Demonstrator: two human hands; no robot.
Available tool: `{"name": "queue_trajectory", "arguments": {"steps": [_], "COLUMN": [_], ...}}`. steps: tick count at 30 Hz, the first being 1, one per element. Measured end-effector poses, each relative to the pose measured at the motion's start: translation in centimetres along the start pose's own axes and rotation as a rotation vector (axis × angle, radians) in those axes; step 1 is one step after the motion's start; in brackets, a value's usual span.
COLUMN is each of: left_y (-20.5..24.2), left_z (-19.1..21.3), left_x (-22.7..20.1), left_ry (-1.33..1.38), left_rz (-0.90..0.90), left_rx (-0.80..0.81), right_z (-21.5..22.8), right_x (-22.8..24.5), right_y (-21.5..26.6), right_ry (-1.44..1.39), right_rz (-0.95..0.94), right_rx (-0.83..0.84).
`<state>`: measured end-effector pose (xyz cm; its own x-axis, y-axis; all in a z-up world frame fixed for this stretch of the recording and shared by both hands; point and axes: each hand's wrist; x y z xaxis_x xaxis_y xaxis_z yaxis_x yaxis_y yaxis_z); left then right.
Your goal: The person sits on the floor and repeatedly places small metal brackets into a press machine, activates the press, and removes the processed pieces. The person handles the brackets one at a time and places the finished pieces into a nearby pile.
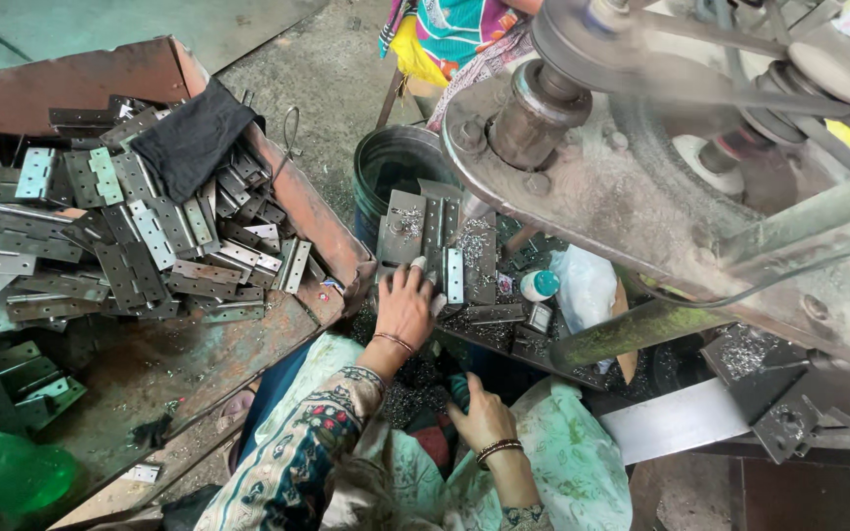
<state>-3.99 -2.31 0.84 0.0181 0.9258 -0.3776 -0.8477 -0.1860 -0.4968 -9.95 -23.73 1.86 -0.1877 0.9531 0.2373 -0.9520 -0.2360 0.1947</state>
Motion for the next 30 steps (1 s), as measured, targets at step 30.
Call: {"name": "queue_trajectory", "arguments": {"steps": [30], "left_y": [-2.1], "left_z": [-0.6], "left_x": [-0.3], "left_ry": [-0.249], "left_rz": [-0.006], "left_rx": [0.146], "right_z": [0.2], "right_x": [0.3], "right_y": [0.1], "right_ry": [-0.033], "right_rz": [-0.016], "right_rx": [-0.002]}}
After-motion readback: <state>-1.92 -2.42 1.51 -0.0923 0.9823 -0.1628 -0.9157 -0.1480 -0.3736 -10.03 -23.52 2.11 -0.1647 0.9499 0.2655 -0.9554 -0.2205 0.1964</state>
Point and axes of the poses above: each hand's wrist, its own y-axis away from the middle knuckle, its own z-axis out of the back of the hand, x = y × z, and after that the axes turned 7 degrees about -x, right-handed
